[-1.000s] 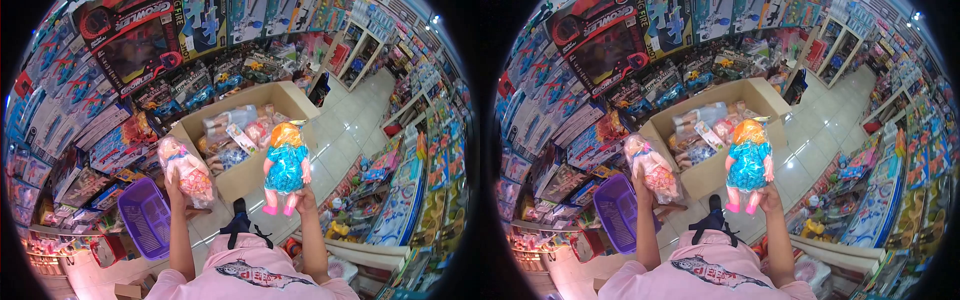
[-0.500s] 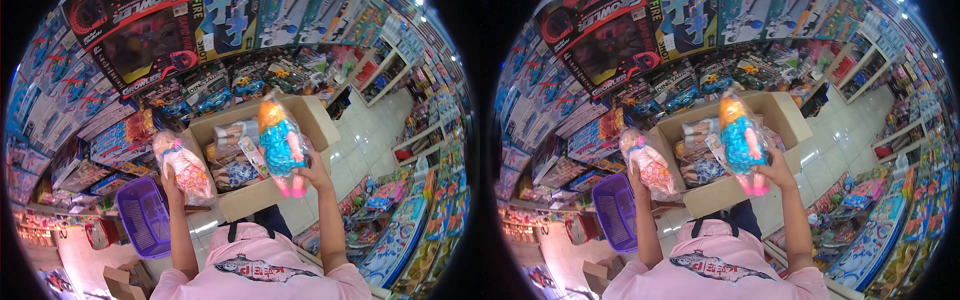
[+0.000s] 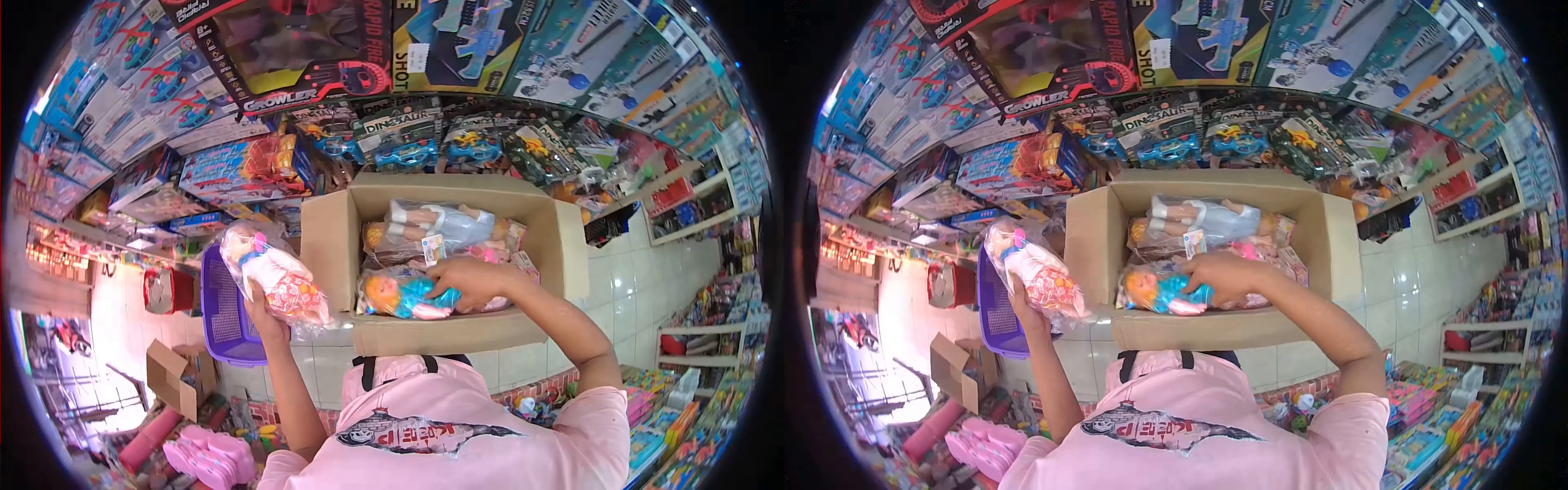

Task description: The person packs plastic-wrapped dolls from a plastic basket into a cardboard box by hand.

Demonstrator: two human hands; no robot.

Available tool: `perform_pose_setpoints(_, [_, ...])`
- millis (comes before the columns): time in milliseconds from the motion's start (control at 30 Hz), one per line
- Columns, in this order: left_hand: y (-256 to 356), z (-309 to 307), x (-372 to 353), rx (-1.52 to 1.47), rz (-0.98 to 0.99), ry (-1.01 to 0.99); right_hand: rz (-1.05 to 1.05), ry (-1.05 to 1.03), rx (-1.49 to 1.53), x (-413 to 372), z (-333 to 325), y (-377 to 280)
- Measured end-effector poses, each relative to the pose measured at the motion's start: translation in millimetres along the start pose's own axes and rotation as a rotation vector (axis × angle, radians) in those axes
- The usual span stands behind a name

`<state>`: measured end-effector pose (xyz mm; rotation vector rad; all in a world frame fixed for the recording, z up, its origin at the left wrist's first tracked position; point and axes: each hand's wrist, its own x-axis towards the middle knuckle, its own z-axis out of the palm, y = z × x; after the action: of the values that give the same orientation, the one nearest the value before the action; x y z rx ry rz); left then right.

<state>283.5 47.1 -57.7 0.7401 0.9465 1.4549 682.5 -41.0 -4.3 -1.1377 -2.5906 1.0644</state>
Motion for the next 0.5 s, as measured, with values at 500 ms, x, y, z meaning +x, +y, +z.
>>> perform_pose_setpoints(500, [-12.7, 66.5, -33.9, 0.316, 0.101, 0.013, -0.003, 0.026, 0.121, -3.1, 34.6, 22.3])
